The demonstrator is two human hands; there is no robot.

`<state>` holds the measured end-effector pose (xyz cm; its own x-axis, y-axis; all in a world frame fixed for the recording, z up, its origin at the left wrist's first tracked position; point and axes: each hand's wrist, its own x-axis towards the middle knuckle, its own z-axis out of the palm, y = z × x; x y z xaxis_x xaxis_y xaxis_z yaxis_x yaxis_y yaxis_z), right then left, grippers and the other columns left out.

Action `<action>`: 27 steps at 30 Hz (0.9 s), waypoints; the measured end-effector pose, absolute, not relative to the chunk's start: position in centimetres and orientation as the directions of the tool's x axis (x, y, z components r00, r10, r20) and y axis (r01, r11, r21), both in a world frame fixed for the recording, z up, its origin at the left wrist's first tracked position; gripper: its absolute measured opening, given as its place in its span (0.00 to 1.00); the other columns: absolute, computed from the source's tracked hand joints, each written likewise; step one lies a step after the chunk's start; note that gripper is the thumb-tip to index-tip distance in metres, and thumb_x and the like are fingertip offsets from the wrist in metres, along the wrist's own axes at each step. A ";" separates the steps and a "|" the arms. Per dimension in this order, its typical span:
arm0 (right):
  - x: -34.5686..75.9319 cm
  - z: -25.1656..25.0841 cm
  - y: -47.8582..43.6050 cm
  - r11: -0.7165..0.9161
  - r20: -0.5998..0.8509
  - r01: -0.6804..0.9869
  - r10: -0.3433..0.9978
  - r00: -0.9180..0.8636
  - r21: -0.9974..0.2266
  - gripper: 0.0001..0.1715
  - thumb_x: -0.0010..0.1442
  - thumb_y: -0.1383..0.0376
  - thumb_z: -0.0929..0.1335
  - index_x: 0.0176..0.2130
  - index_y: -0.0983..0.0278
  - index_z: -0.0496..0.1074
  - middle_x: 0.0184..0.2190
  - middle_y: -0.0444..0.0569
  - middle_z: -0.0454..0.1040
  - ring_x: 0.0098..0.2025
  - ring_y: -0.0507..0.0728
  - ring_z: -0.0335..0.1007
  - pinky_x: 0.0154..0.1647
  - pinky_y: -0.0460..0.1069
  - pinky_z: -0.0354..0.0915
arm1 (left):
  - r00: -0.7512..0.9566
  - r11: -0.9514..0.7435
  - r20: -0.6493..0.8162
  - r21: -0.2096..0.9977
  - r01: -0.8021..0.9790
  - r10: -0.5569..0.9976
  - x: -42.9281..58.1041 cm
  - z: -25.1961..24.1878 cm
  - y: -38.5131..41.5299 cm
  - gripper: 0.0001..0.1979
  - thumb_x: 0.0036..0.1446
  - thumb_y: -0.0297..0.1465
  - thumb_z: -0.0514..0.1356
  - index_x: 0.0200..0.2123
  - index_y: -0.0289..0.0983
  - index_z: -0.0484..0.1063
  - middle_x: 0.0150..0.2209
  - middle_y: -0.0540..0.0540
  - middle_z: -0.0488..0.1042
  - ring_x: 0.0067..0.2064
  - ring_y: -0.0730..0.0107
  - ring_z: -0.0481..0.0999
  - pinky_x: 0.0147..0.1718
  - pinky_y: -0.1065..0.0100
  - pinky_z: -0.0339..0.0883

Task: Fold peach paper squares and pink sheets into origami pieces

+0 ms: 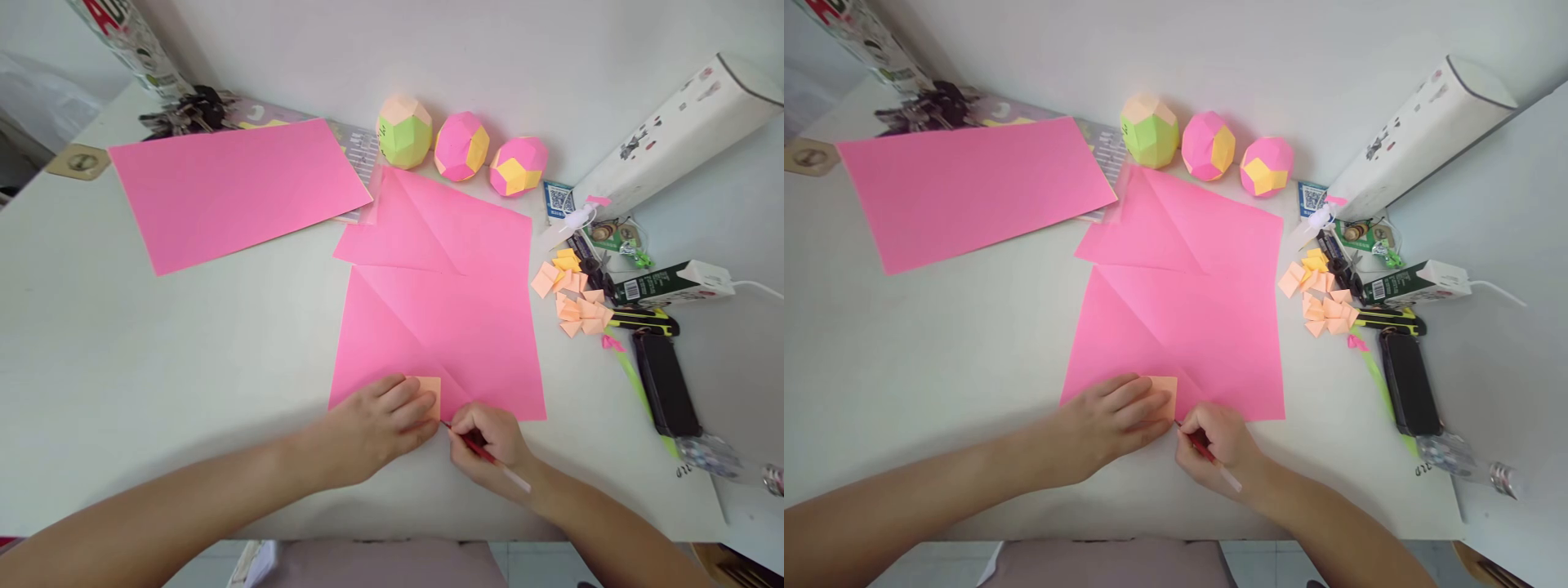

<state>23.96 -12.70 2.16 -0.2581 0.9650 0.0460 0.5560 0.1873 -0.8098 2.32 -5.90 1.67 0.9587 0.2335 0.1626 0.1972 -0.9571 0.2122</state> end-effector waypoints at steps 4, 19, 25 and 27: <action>23.9 2.2 -12.6 0.200 0.060 0.550 0.963 -0.262 -0.811 0.09 0.54 0.72 0.63 0.27 0.60 0.59 0.20 0.39 0.65 0.20 0.47 0.59 0.21 0.42 0.57 | 0.959 -0.958 0.158 0.205 0.202 0.236 2.4 1.7 -5.9 0.21 0.56 0.27 0.54 0.54 0.36 0.64 0.51 0.42 0.68 0.50 0.58 0.63 0.51 0.57 0.58; 23.9 2.2 -12.7 0.190 0.042 0.550 0.962 -0.271 -0.814 0.09 0.54 0.72 0.63 0.27 0.60 0.59 0.20 0.39 0.65 0.20 0.47 0.58 0.20 0.43 0.57 | 0.959 -0.961 0.158 0.181 0.207 0.237 2.3 1.6 -5.9 0.21 0.57 0.28 0.54 0.55 0.37 0.64 0.52 0.42 0.67 0.51 0.57 0.62 0.52 0.57 0.57; 24.0 2.3 -12.7 0.184 0.030 0.538 0.959 -0.282 -0.822 0.09 0.54 0.72 0.63 0.26 0.60 0.59 0.20 0.39 0.64 0.20 0.47 0.58 0.20 0.43 0.57 | 0.957 -0.961 0.165 0.179 0.211 0.240 2.3 1.5 -6.0 0.22 0.56 0.28 0.55 0.55 0.36 0.64 0.52 0.42 0.67 0.51 0.57 0.63 0.52 0.56 0.57; 24.0 2.3 -12.7 0.173 0.023 0.538 0.962 -0.273 -0.825 0.09 0.54 0.72 0.63 0.26 0.60 0.59 0.20 0.39 0.64 0.19 0.47 0.57 0.20 0.43 0.57 | 0.957 -0.962 0.163 0.177 0.210 0.239 2.3 1.5 -6.0 0.22 0.56 0.28 0.55 0.55 0.36 0.63 0.52 0.42 0.67 0.51 0.57 0.63 0.52 0.56 0.57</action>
